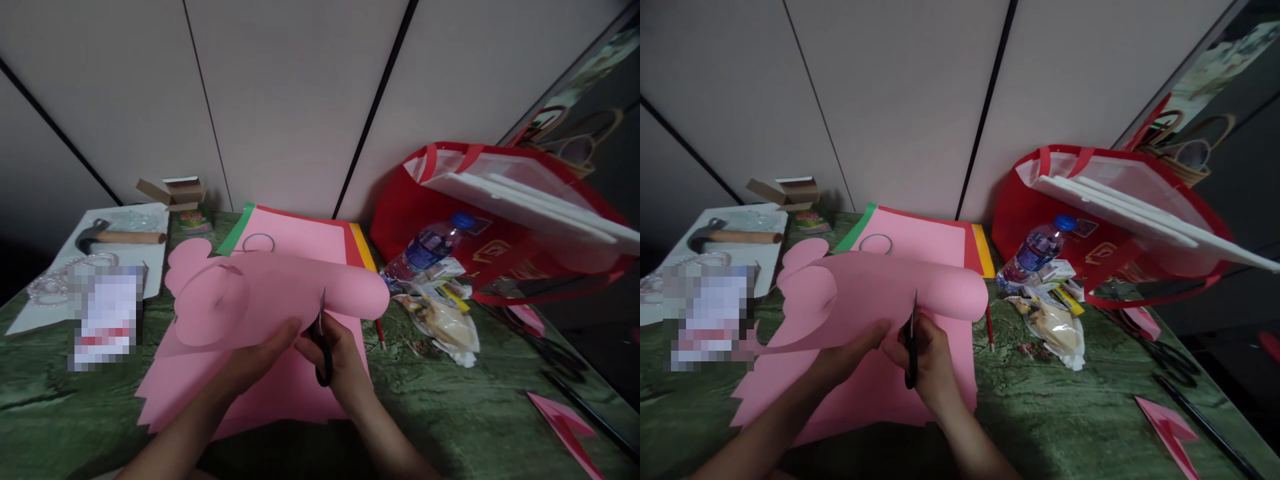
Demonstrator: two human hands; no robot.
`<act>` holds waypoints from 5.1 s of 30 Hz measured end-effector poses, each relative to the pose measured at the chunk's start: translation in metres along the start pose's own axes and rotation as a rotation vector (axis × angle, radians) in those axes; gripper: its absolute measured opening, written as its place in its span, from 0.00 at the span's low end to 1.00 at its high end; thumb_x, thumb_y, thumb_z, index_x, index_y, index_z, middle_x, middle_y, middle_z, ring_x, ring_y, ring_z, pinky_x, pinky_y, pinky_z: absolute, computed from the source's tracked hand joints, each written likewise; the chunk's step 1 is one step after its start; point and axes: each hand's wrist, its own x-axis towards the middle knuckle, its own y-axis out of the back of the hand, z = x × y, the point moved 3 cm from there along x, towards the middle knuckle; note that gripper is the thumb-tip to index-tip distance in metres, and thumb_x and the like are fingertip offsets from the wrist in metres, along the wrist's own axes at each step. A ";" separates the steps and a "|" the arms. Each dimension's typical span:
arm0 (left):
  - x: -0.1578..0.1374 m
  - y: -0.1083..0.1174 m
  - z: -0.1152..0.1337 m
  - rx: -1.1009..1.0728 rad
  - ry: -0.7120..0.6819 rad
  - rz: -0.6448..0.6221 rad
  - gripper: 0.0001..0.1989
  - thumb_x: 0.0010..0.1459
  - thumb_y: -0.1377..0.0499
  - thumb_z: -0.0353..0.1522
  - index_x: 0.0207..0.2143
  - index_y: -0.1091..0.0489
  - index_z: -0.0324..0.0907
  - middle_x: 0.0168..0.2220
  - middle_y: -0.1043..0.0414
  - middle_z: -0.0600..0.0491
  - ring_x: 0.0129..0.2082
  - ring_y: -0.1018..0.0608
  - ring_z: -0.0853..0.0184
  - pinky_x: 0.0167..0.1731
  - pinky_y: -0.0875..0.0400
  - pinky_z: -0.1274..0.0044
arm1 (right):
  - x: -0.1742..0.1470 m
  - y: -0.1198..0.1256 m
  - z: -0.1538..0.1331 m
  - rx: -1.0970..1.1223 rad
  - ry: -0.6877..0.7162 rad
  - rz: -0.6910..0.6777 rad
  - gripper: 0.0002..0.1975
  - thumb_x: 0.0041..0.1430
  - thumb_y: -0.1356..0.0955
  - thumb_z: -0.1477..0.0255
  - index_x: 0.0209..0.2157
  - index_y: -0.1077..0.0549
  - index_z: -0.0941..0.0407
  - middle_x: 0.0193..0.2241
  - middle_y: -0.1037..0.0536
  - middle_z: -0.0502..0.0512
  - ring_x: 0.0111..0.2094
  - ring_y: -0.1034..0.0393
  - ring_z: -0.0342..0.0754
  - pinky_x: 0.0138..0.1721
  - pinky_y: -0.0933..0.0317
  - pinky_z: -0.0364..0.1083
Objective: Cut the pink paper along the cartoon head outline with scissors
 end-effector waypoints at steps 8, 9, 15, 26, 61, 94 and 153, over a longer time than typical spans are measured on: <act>0.001 0.001 0.000 -0.055 0.098 -0.033 0.12 0.49 0.40 0.39 0.35 0.27 0.44 0.39 0.23 0.48 0.48 0.26 0.58 0.48 0.31 0.68 | 0.000 -0.001 0.000 0.010 -0.037 0.007 0.16 0.41 0.27 0.66 0.22 0.39 0.55 0.20 0.38 0.44 0.22 0.47 0.41 0.24 0.50 0.42; 0.001 0.001 -0.001 -0.048 0.089 -0.024 0.12 0.48 0.40 0.39 0.34 0.27 0.44 0.39 0.23 0.48 0.48 0.26 0.58 0.48 0.31 0.68 | 0.001 -0.001 0.000 0.008 -0.034 0.011 0.16 0.41 0.26 0.66 0.22 0.38 0.55 0.20 0.37 0.44 0.22 0.46 0.41 0.24 0.50 0.42; 0.003 0.002 -0.004 -0.026 0.070 0.010 0.13 0.45 0.39 0.42 0.30 0.28 0.42 0.36 0.23 0.47 0.44 0.25 0.56 0.44 0.29 0.67 | 0.000 -0.001 -0.001 -0.024 -0.021 0.030 0.15 0.42 0.27 0.65 0.22 0.36 0.56 0.19 0.36 0.45 0.21 0.46 0.40 0.22 0.49 0.42; 0.006 0.003 -0.003 -0.024 -0.015 -0.026 0.12 0.45 0.41 0.43 0.25 0.31 0.44 0.32 0.24 0.48 0.40 0.24 0.57 0.42 0.29 0.66 | 0.000 0.001 0.004 -0.014 -0.021 0.037 0.14 0.42 0.26 0.65 0.24 0.34 0.56 0.18 0.35 0.44 0.20 0.42 0.40 0.22 0.47 0.42; 0.000 0.005 0.018 -0.057 -0.023 -0.089 0.13 0.47 0.43 0.36 0.14 0.40 0.45 0.23 0.27 0.53 0.29 0.24 0.64 0.34 0.29 0.74 | -0.001 -0.001 0.001 0.013 -0.055 0.030 0.14 0.41 0.26 0.65 0.23 0.33 0.56 0.16 0.33 0.45 0.19 0.39 0.41 0.21 0.46 0.42; 0.013 0.012 0.006 -0.025 -0.107 -0.032 0.13 0.44 0.41 0.36 0.13 0.40 0.44 0.13 0.39 0.59 0.17 0.33 0.70 0.20 0.35 0.77 | -0.001 -0.001 0.002 -0.035 -0.069 0.038 0.14 0.42 0.26 0.65 0.21 0.33 0.58 0.13 0.36 0.43 0.15 0.41 0.39 0.18 0.48 0.40; 0.002 -0.001 0.012 -0.145 -0.101 -0.046 0.07 0.48 0.40 0.34 0.31 0.28 0.40 0.32 0.23 0.48 0.39 0.23 0.59 0.40 0.27 0.68 | -0.003 -0.007 0.002 0.024 0.001 -0.032 0.15 0.42 0.26 0.63 0.24 0.34 0.56 0.20 0.36 0.45 0.22 0.45 0.41 0.22 0.48 0.41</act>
